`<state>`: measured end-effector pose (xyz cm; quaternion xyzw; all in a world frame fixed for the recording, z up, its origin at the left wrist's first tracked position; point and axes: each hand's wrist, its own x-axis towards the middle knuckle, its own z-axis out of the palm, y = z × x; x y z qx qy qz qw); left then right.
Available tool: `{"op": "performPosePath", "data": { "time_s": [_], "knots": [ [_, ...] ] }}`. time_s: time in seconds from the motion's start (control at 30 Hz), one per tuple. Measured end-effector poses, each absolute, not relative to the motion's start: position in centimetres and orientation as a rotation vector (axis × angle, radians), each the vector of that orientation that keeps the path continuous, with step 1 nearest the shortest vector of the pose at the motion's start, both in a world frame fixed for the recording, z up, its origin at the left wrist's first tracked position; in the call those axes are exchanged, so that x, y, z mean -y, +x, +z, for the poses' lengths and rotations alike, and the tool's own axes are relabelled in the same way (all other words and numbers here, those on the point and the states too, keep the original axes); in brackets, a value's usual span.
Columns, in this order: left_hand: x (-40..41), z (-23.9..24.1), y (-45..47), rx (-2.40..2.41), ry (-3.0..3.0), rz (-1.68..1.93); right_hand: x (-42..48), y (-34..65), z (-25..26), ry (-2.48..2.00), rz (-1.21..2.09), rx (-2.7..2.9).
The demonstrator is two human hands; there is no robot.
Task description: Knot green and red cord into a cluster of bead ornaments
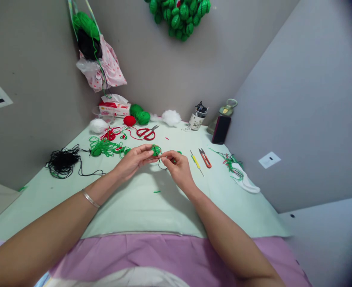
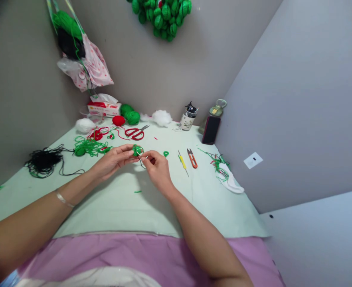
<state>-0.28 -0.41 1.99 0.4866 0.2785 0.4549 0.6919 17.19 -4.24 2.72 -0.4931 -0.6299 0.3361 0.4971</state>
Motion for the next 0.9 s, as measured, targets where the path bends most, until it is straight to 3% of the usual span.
{"op": "performPosePath", "data": {
  "time_s": [0.27,0.7,0.9],
  "knots": [
    [0.5,1.6,-0.3,-0.569,1.109,1.020,3.8,16.9,2.1,-1.057,1.189,1.280],
    [0.8,1.8,0.1,-0.621,1.092,1.092,3.1,17.3,1.9,-1.139,0.944,1.405],
    [0.5,1.1,0.2,-0.695,1.135,1.122,2.8,17.3,1.5,-1.130,1.107,1.336]
  ]
}}
